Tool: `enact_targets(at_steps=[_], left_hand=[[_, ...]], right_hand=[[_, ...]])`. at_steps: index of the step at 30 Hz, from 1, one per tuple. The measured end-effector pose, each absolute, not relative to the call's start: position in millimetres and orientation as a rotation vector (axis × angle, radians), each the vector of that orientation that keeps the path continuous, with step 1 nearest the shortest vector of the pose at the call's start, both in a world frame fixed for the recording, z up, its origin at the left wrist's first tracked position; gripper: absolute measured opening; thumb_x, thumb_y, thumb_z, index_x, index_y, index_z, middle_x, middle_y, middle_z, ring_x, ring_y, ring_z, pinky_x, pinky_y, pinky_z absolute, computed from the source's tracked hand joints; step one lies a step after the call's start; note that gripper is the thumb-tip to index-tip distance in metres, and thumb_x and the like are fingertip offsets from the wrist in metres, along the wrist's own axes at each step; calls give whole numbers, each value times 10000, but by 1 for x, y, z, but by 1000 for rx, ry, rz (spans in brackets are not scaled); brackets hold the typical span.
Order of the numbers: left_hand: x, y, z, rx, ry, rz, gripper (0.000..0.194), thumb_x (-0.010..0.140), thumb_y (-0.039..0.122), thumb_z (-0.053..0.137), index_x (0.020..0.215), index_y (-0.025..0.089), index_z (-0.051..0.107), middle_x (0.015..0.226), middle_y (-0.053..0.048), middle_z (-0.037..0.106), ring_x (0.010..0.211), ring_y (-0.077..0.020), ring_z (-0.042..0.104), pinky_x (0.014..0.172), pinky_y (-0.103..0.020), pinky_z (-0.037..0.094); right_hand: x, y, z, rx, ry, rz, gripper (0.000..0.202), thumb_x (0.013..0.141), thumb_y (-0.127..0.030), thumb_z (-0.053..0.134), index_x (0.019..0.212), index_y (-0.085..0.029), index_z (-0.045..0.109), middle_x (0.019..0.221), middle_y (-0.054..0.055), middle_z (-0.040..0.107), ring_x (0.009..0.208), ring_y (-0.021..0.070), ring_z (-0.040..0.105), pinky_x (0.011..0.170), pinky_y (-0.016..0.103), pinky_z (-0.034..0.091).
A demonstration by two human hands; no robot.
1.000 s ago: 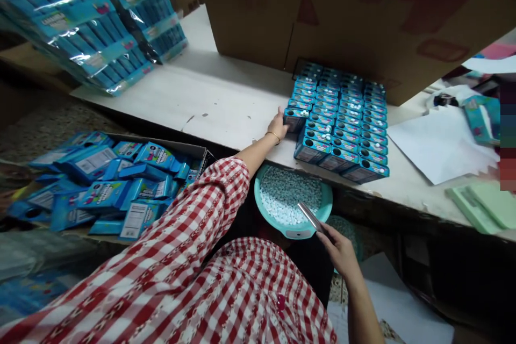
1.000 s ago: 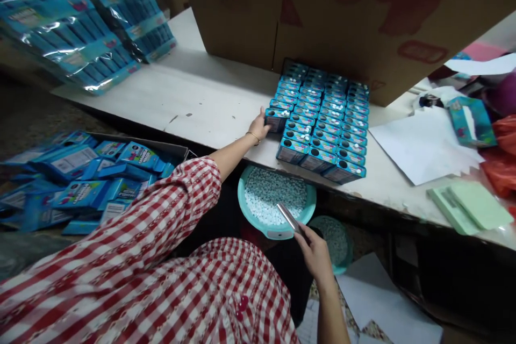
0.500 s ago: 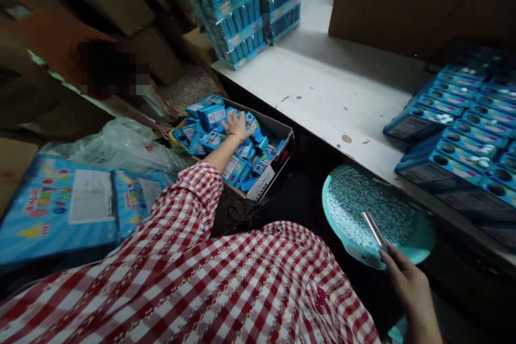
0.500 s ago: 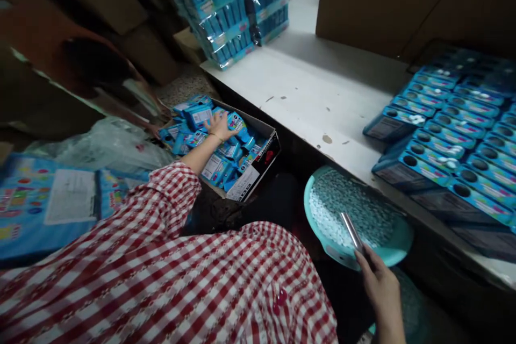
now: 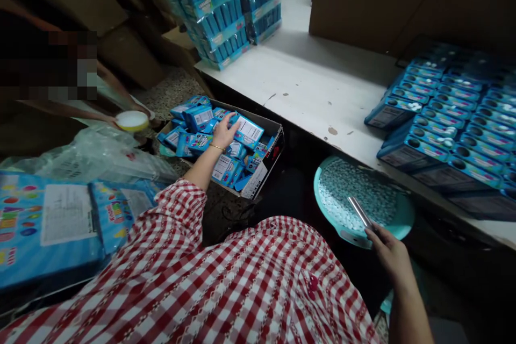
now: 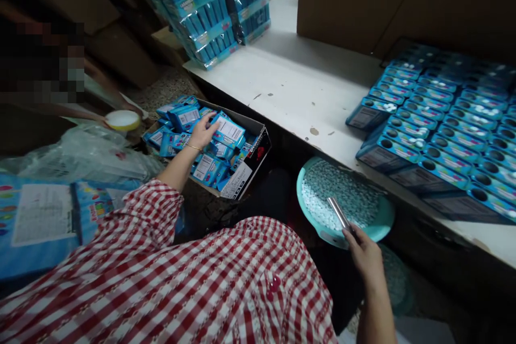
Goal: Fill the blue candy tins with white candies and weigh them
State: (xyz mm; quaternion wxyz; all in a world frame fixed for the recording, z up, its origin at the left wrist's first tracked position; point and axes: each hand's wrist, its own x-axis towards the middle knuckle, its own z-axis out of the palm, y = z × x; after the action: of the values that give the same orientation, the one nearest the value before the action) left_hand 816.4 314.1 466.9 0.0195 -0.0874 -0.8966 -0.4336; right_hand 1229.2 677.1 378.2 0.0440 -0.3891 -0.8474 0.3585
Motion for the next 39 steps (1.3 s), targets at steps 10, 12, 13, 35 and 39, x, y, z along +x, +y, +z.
enact_targets(at_steps=[10, 12, 13, 35, 39], left_hand=[[973, 394, 449, -1731, -3062, -2551, 407, 795, 480, 565, 1149, 284, 606, 1085, -46, 653, 903, -185, 636, 781, -312, 511], [987, 399, 444, -2449, -3097, -2197, 456, 806, 499, 542, 1189, 254, 585, 1180, -58, 612, 1050, -203, 583, 894, -328, 456], [989, 402, 443, -2741, -3012, -2049, 510, 813, 509, 527, 1251, 247, 532, 1277, -66, 545, 1152, -218, 519, 957, -342, 407], [938, 411, 474, -2278, -3420, -1798, 496, 607, 416, 737, 1011, 195, 552, 891, 7, 571, 825, -156, 531, 760, -266, 432], [945, 435, 467, -1418, -3262, -2167, 499, 597, 317, 730, 1022, 179, 506, 864, 15, 576, 775, -132, 544, 746, -265, 450]], right_hand=[[1222, 687, 374, -1086, -2662, 1299, 482, 761, -451, 519, 1112, -142, 636, 1067, 105, 676, 982, 255, 616, 858, 383, 466], [1221, 695, 377, -1075, -2757, 1206, 414, 795, -383, 505, 1123, -164, 631, 1073, 90, 676, 1000, 236, 611, 881, 357, 451], [1220, 698, 380, -1084, -2807, 1158, 392, 808, -357, 500, 1130, -174, 627, 1077, 83, 676, 1005, 226, 610, 885, 338, 447], [1135, 678, 328, -1323, -3244, 801, 330, 868, -252, 446, 1150, -181, 603, 1060, 153, 660, 994, 252, 620, 825, 334, 452], [1107, 667, 307, -1237, -3079, 1062, 362, 847, -266, 468, 1167, -150, 594, 1119, 135, 644, 1024, 220, 600, 853, 294, 436]])
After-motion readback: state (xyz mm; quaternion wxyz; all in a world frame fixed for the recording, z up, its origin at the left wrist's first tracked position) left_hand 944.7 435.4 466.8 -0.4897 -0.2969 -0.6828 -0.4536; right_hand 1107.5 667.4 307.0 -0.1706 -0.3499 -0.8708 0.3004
